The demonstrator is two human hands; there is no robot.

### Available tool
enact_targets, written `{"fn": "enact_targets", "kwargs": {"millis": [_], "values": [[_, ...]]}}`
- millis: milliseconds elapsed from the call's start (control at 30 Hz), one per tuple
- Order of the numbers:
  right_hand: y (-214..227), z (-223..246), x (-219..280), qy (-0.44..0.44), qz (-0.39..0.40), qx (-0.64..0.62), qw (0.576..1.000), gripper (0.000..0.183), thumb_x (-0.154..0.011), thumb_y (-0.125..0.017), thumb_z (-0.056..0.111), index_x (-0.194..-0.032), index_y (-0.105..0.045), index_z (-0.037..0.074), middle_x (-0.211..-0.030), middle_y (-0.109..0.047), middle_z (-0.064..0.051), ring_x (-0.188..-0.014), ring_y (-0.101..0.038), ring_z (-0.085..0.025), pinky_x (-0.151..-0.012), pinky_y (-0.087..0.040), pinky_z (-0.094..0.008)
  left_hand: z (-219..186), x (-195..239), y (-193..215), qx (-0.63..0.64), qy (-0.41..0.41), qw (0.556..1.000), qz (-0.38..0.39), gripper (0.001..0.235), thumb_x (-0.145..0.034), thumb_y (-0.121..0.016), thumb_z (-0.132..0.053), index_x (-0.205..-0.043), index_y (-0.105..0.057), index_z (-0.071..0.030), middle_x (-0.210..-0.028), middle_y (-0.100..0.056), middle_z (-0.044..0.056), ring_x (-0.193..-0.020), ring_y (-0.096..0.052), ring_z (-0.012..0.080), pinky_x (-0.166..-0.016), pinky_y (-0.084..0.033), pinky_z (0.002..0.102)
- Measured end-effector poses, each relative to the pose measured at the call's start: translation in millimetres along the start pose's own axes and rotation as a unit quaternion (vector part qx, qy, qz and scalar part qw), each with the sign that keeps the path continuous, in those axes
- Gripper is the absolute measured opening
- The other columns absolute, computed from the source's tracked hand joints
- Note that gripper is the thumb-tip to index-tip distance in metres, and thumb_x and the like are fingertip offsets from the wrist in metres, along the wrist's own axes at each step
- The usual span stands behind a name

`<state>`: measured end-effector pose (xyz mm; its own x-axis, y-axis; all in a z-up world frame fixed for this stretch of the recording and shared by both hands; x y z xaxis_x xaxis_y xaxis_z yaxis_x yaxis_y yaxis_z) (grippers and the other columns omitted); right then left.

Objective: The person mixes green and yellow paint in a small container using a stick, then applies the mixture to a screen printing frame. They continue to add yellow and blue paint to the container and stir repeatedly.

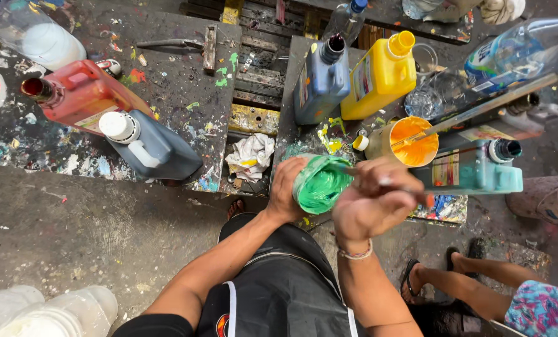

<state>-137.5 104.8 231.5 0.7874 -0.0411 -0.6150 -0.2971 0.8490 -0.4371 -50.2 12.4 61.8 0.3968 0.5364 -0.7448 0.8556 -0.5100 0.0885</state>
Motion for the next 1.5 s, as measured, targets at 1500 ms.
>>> {"fn": "enact_targets", "kwargs": {"millis": [1500], "values": [[4, -7, -37, -0.164, -0.03, -0.051, 0.985, 0.06, -0.08, -0.037, 0.076, -0.069, -0.035, 0.017, -0.053, -0.012, 0.001, -0.039, -0.011, -0.009, -0.039, -0.01, -0.026, 40, -7, 6, 0.101, 0.174, 0.942, 0.269, 0.118, -0.052, -0.101, -0.033, -0.149, -0.039, -0.005, -0.149, -0.051, 0.019, -0.139, -0.052, 0.0395, -0.121, -0.04, 0.048]]}}
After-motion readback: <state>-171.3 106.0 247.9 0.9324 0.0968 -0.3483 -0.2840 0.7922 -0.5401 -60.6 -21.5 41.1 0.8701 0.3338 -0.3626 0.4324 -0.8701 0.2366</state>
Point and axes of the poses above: each hand's wrist, its own x-axis away from the middle knuckle, its own y-axis out of the back of the hand, z = x × y, the point moved 5 cm from there along -x, towards the middle knuckle
